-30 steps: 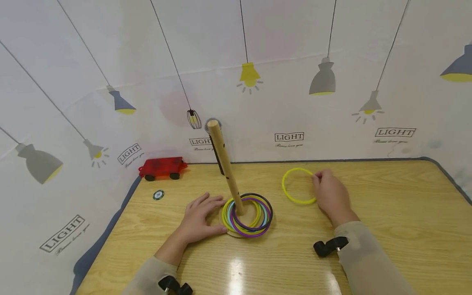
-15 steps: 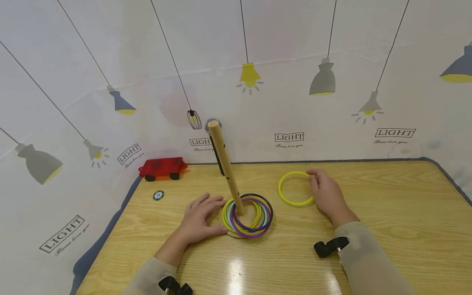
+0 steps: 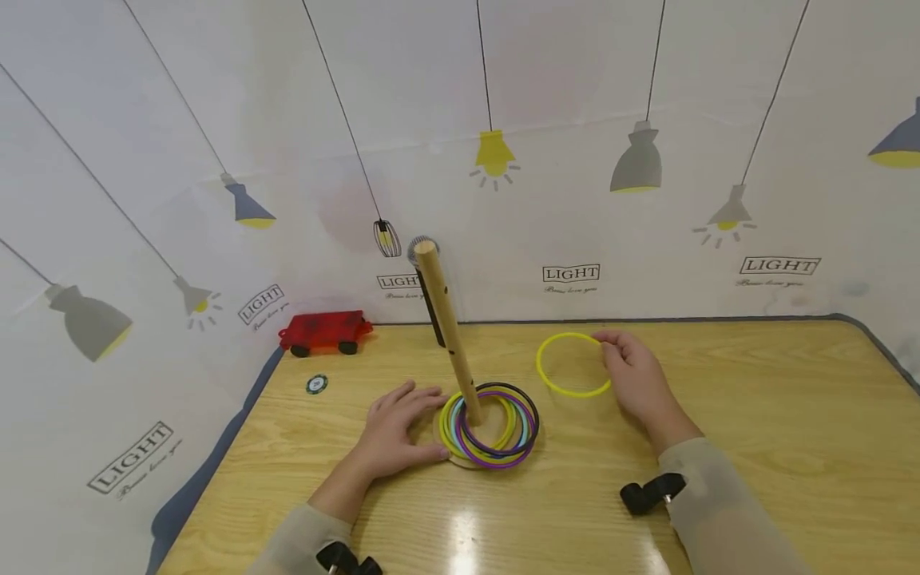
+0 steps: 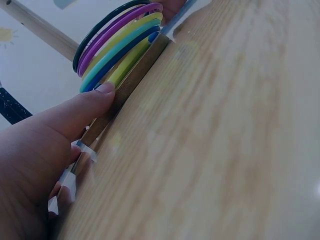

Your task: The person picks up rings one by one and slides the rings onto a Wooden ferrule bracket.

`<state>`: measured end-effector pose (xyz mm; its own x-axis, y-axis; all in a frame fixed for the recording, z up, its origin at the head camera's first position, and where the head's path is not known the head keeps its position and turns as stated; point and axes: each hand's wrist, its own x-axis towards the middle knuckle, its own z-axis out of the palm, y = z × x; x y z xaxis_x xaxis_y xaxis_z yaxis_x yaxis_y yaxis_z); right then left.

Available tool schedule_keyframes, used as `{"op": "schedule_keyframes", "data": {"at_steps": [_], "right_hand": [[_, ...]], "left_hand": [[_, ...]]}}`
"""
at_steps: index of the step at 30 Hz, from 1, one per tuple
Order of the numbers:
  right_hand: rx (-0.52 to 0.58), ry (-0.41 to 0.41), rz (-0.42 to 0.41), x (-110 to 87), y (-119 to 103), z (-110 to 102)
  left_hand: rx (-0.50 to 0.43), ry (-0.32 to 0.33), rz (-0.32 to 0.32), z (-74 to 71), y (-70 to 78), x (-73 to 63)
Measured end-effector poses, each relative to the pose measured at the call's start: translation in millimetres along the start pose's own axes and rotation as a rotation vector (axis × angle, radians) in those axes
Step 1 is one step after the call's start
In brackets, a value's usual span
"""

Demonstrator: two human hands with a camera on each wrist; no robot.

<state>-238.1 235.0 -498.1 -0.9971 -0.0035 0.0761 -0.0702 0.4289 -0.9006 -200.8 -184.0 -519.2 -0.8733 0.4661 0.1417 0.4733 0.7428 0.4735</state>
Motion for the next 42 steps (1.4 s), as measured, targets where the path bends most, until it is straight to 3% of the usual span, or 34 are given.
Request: {"op": "schedule_keyframes", "data": {"at_steps": [11,24,32,37,42], "right_hand": [[-0.076,0.014,-0.133,-2.9,-47,5],[0.162,-0.004,-0.322,-8.0,-154,-16],[0.273,0.039,-0.418,-12.1,-215,-15],[0.323,0.039,-0.418,-12.0,-237,-9],[0.324,0.012,-0.438,-9.5,-242,-2]], "left_hand": [[-0.007,-0.002,-0.005,1.0,1.0,1.6],[0.003,0.000,-0.003,0.6,1.2,1.3],[-0.002,0.003,-0.001,1.3,0.8,0.9],[0.005,0.003,-0.005,0.9,0.9,1.5],[0.013,0.000,-0.008,1.2,0.7,1.7]]}}
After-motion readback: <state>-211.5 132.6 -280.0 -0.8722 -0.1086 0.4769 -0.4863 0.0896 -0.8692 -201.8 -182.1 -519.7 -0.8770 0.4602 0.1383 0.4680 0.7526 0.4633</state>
